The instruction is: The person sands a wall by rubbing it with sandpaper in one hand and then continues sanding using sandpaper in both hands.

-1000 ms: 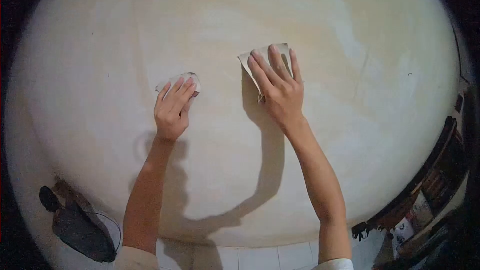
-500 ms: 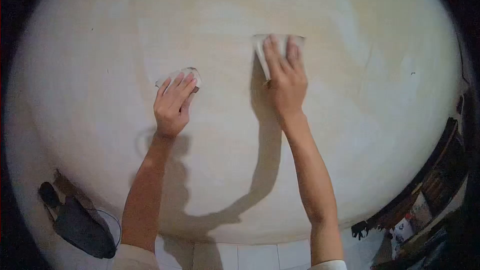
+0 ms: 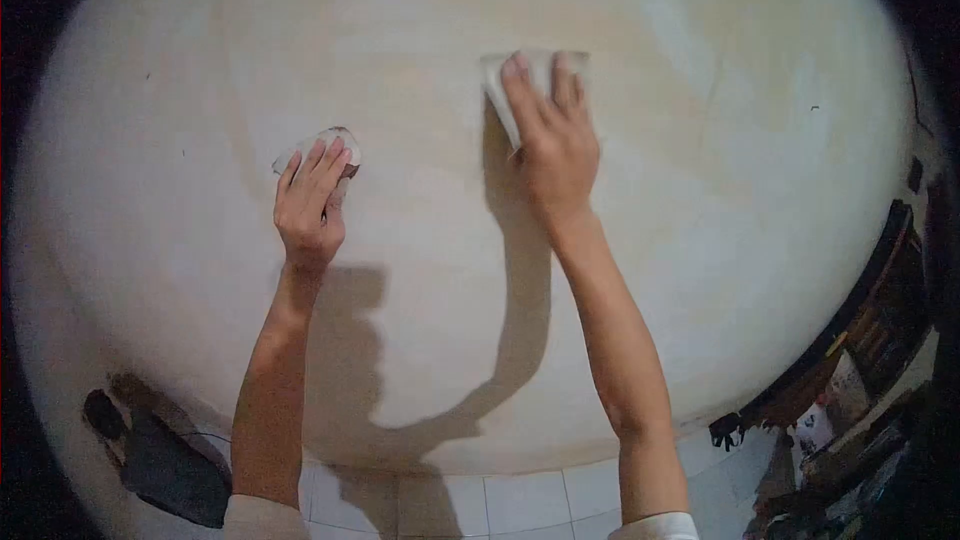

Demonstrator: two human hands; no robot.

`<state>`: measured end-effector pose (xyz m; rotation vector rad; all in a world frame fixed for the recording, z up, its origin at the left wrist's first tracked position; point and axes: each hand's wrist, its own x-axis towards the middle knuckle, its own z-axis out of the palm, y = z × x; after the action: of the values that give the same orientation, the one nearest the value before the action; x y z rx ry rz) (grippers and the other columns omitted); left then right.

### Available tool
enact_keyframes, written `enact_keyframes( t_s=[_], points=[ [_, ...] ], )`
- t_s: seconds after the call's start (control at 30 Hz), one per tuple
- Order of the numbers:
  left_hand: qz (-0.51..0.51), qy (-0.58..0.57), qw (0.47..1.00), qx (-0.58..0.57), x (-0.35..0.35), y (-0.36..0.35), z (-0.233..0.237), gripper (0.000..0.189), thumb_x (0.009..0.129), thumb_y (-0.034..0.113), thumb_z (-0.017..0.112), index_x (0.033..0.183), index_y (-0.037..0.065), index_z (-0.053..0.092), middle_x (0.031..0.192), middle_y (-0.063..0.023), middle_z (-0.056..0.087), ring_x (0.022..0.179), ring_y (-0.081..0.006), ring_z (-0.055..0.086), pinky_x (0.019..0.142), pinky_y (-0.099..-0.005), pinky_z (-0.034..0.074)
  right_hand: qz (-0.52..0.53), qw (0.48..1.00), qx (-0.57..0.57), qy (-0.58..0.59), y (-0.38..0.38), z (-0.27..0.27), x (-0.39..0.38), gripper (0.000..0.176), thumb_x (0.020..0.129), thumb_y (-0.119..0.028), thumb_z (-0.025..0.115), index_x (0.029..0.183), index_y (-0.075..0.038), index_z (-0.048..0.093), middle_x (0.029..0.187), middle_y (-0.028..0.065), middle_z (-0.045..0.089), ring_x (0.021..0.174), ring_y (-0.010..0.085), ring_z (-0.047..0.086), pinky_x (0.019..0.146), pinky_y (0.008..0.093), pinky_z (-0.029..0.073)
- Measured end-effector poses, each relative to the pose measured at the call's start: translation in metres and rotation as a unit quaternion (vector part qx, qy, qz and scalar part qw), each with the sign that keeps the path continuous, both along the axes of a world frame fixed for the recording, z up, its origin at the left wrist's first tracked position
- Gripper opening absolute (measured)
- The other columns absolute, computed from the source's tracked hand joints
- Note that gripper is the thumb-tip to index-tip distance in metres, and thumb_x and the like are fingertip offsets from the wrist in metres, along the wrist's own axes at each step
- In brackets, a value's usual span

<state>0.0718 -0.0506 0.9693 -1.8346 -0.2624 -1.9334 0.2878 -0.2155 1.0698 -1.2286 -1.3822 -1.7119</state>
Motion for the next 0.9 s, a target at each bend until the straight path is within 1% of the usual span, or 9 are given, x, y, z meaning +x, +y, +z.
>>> enact_keyframes(
  t_s=[0.07, 0.17, 0.27, 0.33, 0.43, 0.57, 0.7, 0.83, 0.9],
  points=[
    [-0.003, -0.002, 1.000, -0.003, 0.000, -0.002, 0.001, 0.030, 0.090, 0.005, 0.060, 0.119, 0.010, 0.066, 0.122, -0.0065, 0.067, 0.120, -0.0261, 0.059, 0.104, -0.0460, 0.041, 0.027, 0.999, -0.040, -0.018, -0.008, -0.009, -0.002, 0.040, 0.086, -0.012, 0.062, 0.125, -0.010, 0.062, 0.131, 0.0062, 0.061, 0.129, 0.0361, 0.050, 0.108, 0.0534, 0.037],
    [-0.008, -0.005, 1.000, -0.009, 0.000, -0.002, 0.001, 0.030, 0.091, 0.005, 0.059, 0.119, 0.010, 0.066, 0.122, -0.0062, 0.067, 0.120, -0.0256, 0.059, 0.104, -0.0460, 0.042, 0.026, 0.997, 0.019, 0.071, -0.023, -0.010, 0.015, 0.040, 0.086, -0.012, 0.062, 0.126, -0.008, 0.061, 0.137, 0.0060, 0.057, 0.131, 0.0376, 0.047, 0.109, 0.0539, 0.036],
    [-0.002, -0.005, 1.000, -0.009, -0.001, 0.000, 0.000, 0.030, 0.091, 0.004, 0.059, 0.119, 0.011, 0.066, 0.122, -0.0059, 0.067, 0.120, -0.0254, 0.059, 0.104, -0.0458, 0.041, 0.005, 0.999, -0.005, 0.038, -0.012, -0.021, 0.008, 0.045, 0.083, -0.008, 0.065, 0.127, -0.009, 0.061, 0.135, 0.0057, 0.058, 0.133, 0.0362, 0.045, 0.109, 0.0540, 0.035],
    [0.000, -0.003, 1.000, -0.005, -0.001, -0.001, -0.001, 0.030, 0.091, 0.004, 0.059, 0.119, 0.011, 0.067, 0.121, -0.0059, 0.067, 0.120, -0.0254, 0.059, 0.104, -0.0457, 0.041, 0.044, 0.999, -0.025, 0.011, -0.013, -0.024, 0.007, 0.049, 0.079, -0.003, 0.062, 0.128, -0.009, 0.060, 0.135, 0.0061, 0.058, 0.134, 0.0362, 0.044, 0.110, 0.0545, 0.034],
    [-0.003, -0.006, 1.000, -0.012, 0.001, -0.004, 0.000, 0.030, 0.091, 0.005, 0.059, 0.119, 0.011, 0.066, 0.122, -0.0060, 0.067, 0.120, -0.0257, 0.059, 0.105, -0.0456, 0.041, 0.031, 0.996, 0.025, 0.079, -0.017, -0.018, 0.012, 0.048, 0.079, -0.006, 0.062, 0.126, -0.010, 0.061, 0.135, 0.0062, 0.058, 0.133, 0.0364, 0.045, 0.109, 0.0551, 0.035],
    [0.000, -0.007, 1.000, -0.015, 0.000, -0.002, -0.001, 0.030, 0.091, 0.006, 0.060, 0.119, 0.010, 0.066, 0.122, -0.0063, 0.067, 0.120, -0.0263, 0.059, 0.105, -0.0458, 0.040, 0.052, 0.998, -0.042, -0.014, 0.002, -0.037, -0.005, 0.052, 0.076, -0.010, 0.067, 0.128, -0.010, 0.060, 0.136, 0.0061, 0.057, 0.134, 0.0360, 0.044, 0.109, 0.0551, 0.035],
    [-0.004, -0.003, 1.000, -0.012, -0.002, 0.001, -0.001, 0.031, 0.090, 0.005, 0.060, 0.120, 0.011, 0.066, 0.122, -0.0062, 0.067, 0.120, -0.0263, 0.059, 0.105, -0.0459, 0.040, 0.016, 0.997, 0.020, 0.077, -0.014, -0.023, 0.003, 0.049, 0.080, -0.018, 0.069, 0.127, -0.009, 0.060, 0.136, 0.0057, 0.057, 0.133, 0.0367, 0.045, 0.109, 0.0547, 0.035],
    [-0.005, -0.007, 1.000, -0.007, 0.000, -0.002, -0.001, 0.031, 0.089, 0.004, 0.061, 0.119, 0.011, 0.066, 0.123, -0.0060, 0.067, 0.121, -0.0258, 0.059, 0.106, -0.0460, 0.040, 0.040, 0.997, -0.061, 0.017, -0.008, -0.048, -0.008, 0.041, 0.084, -0.016, 0.067, 0.125, -0.011, 0.063, 0.134, 0.0045, 0.059, 0.134, 0.0352, 0.043, 0.109, 0.0550, 0.034],
    [0.001, -0.003, 1.000, -0.013, -0.001, -0.004, 0.001, 0.031, 0.089, 0.003, 0.060, 0.119, 0.011, 0.066, 0.123, -0.0059, 0.067, 0.121, -0.0254, 0.059, 0.106, -0.0463, 0.040, 0.029, 0.998, -0.052, 0.028, -0.014, -0.050, 0.001, 0.039, 0.086, -0.016, 0.065, 0.124, -0.011, 0.063, 0.134, 0.0042, 0.059, 0.135, 0.0350, 0.043, 0.110, 0.0546, 0.034]
  ],
)
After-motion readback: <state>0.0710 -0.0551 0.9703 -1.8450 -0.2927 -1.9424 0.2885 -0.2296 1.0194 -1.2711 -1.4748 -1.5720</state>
